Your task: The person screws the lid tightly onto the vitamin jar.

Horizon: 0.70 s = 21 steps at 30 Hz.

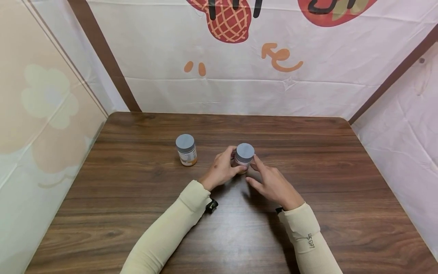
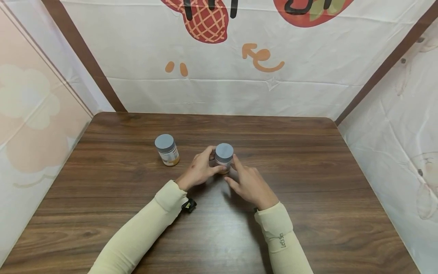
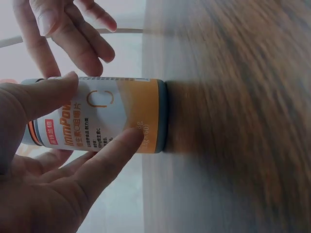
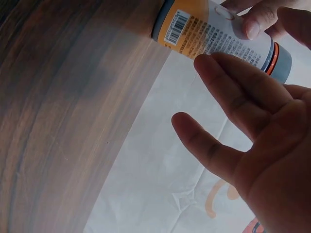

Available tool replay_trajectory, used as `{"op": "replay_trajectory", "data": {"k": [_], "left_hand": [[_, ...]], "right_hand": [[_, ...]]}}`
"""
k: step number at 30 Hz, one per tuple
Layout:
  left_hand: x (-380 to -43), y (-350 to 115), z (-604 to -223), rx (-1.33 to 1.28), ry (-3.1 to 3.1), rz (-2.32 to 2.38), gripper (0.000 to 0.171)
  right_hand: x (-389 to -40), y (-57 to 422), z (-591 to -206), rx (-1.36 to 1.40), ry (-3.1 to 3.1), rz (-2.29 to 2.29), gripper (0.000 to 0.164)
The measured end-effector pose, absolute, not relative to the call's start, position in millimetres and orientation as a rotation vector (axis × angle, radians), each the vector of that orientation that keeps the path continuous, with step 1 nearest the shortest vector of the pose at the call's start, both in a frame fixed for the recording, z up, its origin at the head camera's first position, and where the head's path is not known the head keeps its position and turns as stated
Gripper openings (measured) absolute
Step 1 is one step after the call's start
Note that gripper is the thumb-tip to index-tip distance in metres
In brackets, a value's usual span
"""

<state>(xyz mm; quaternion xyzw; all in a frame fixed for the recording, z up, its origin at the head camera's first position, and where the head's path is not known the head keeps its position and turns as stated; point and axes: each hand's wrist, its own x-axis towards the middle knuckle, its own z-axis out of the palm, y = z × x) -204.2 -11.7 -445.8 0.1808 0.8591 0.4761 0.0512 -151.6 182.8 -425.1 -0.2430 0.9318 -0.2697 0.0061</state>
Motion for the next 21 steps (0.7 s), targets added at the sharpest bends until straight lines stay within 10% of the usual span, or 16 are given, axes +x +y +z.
{"op": "replay_trajectory", "data": {"k": [21], "left_hand": [[-211,4,-449,0.647,2.522,1.440,0.075]], "right_hand": [[-153,190,-429,-0.671,2.957,-0.765,0.085]]}}
